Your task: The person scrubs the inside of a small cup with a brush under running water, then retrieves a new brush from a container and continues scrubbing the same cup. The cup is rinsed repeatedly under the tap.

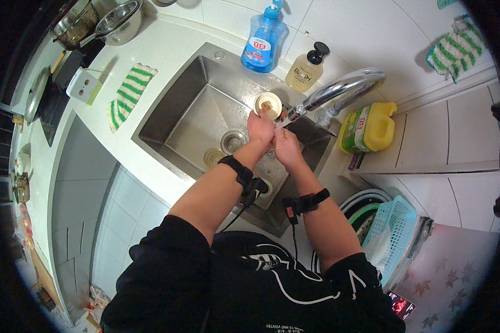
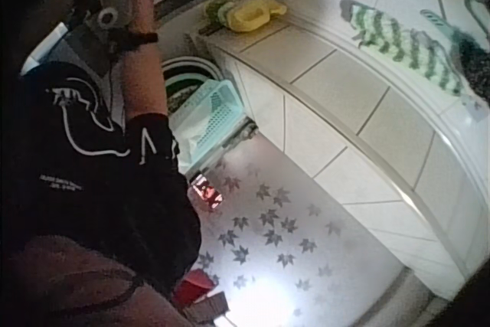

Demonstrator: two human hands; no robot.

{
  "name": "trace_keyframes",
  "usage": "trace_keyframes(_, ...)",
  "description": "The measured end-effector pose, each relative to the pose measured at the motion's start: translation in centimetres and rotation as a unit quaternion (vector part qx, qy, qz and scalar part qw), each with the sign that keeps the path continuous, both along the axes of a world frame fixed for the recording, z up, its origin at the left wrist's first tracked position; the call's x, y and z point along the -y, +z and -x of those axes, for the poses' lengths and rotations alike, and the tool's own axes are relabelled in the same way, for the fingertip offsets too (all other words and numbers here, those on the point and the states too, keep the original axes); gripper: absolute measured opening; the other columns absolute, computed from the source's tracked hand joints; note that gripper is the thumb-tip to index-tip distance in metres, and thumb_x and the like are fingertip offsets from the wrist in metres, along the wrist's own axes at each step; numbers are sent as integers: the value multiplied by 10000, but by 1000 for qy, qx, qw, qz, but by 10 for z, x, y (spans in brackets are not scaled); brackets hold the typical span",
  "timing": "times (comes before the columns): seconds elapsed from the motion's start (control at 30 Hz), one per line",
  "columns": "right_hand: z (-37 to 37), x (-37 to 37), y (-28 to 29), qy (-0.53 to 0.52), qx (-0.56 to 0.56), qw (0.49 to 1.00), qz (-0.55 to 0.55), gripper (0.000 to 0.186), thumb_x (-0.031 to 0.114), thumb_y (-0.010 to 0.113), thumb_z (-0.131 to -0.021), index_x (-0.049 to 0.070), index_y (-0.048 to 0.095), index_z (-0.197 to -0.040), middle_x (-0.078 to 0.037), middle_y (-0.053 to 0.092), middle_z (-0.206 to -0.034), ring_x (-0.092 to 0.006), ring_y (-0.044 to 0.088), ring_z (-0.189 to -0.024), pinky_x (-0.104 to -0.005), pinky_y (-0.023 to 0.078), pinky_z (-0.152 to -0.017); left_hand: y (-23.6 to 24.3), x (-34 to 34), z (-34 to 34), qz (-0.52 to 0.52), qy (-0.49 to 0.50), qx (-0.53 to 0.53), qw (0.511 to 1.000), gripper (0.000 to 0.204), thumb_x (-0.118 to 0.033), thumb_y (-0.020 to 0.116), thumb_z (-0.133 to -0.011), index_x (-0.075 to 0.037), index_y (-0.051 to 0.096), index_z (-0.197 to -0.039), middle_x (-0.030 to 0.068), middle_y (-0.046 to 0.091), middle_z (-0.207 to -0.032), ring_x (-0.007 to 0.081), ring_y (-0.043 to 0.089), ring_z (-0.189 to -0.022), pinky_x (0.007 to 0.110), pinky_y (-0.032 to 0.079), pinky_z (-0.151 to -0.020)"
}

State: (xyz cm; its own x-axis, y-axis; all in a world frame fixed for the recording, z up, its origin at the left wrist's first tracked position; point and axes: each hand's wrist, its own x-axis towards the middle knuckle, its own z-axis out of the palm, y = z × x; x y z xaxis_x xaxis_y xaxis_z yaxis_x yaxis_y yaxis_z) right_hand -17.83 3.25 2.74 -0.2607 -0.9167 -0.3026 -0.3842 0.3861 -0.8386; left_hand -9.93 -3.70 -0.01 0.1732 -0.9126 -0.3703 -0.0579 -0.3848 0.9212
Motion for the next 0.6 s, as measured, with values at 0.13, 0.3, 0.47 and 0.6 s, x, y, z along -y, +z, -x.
trace_keyframes(0.13,-1,5,-33,10,17,999,40,256,152,425,-979,-47,561,-1066,-271,637,-1048,-408,625,-1000,-468,455,-878,-2,-1,2,-5,29,-28,999,388,-270,449,-1009,83,559,-1125,309,650,-1037,466,636,-978,485,487,-858)
trace_keyframes(0.3,-3,1,-33,77,193,978,27,235,113,438,-973,-22,529,-1142,-192,629,-1115,-295,635,-998,-396,486,-815,8,-5,-5,21,46,73,996,371,-270,447,-1016,64,567,-1124,293,654,-1021,456,633,-971,487,483,-857)
trace_keyframes(0.47,2,-14,13,81,223,969,-74,240,208,470,-1010,0,589,-1033,-91,635,-803,-138,582,-611,-302,434,-505,27,5,-25,80,88,8,993,333,-235,451,-1021,58,586,-1105,267,661,-992,413,647,-929,458,481,-833)
trace_keyframes(0.6,-2,-22,35,105,155,976,-107,367,316,515,-1013,-26,622,-937,-80,586,-588,-155,518,-412,-303,385,-384,27,13,-40,72,94,-60,991,335,-220,456,-1019,66,586,-1138,241,665,-1037,353,652,-956,428,479,-841)
